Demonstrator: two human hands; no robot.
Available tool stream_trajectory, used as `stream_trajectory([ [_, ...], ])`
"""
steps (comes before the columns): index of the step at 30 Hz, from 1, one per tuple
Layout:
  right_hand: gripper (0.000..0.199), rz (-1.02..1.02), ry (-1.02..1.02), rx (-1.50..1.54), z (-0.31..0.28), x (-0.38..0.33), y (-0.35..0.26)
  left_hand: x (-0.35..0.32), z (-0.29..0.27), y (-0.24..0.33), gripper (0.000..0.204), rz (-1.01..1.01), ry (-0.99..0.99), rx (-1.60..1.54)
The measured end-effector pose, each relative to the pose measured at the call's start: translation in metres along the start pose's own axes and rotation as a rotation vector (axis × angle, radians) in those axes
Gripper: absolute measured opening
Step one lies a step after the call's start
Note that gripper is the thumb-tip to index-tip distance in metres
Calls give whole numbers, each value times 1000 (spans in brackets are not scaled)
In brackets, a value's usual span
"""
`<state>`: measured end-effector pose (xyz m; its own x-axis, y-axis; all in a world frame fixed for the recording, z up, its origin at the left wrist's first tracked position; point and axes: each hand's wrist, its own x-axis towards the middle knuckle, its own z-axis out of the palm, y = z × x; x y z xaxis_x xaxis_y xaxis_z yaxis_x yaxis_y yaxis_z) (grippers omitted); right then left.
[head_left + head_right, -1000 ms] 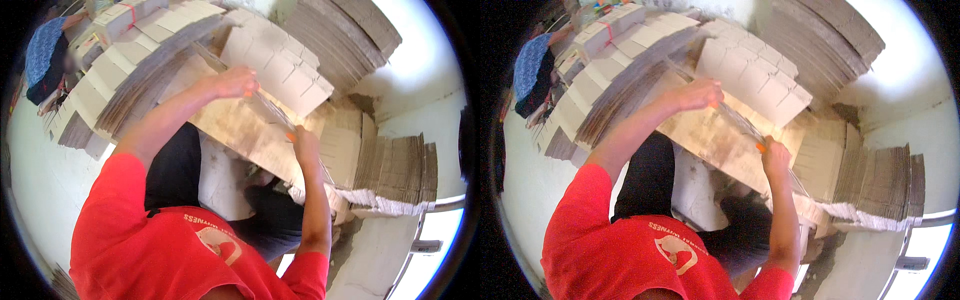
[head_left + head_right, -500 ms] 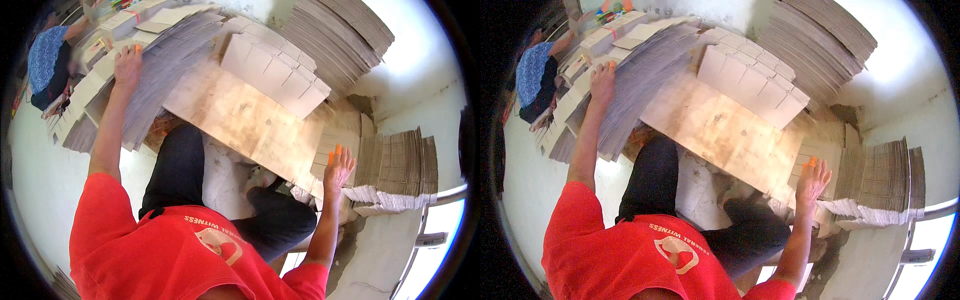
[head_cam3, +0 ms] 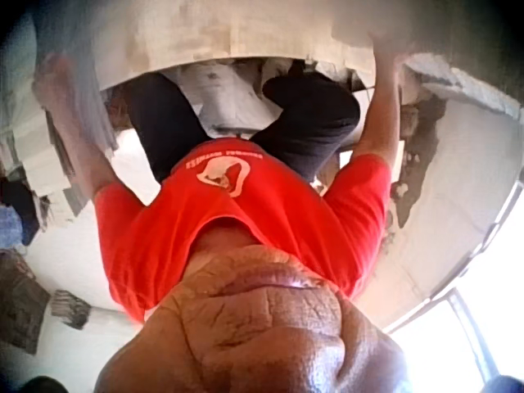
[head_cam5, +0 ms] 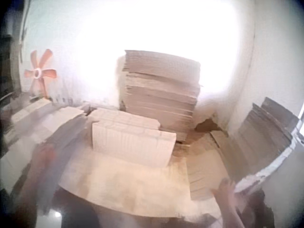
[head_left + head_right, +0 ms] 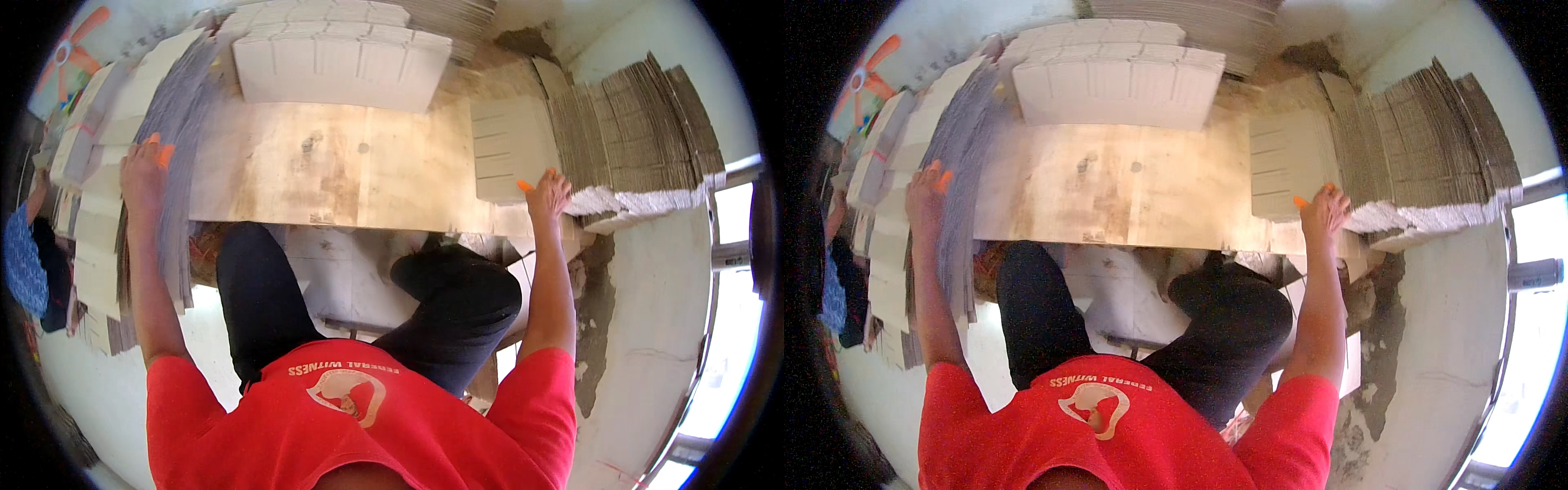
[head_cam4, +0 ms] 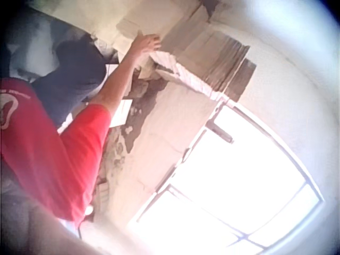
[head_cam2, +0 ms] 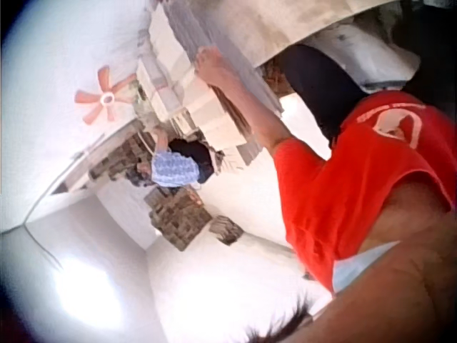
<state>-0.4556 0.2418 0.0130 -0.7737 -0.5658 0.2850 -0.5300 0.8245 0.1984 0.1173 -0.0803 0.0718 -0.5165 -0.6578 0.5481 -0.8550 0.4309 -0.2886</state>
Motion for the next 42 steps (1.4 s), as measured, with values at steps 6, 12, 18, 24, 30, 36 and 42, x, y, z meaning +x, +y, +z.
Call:
stream_trajectory([
  [6,25,-19,-17,98,26,33,20,41,28,103,30,111,-259,-327],
  [12,30,-36,30,173,23,50,40,88,65,187,36,99,-219,-767],
  [18,28,168,219,768,-50,40,-4,163,88,249,43,276,-11,-788],
  [24,16,17,418,1392,-105,23,-79,216,111,298,50,314,-11,-612],
  [30,27,-43,381,1580,-95,11,-113,235,130,303,33,323,-29,-559],
  [36,65,-121,296,1510,-94,-1,-138,225,122,287,25,441,-19,-664],
  [42,78,-216,299,1102,-91,-9,-139,185,91,294,15,569,-300,-829],
])
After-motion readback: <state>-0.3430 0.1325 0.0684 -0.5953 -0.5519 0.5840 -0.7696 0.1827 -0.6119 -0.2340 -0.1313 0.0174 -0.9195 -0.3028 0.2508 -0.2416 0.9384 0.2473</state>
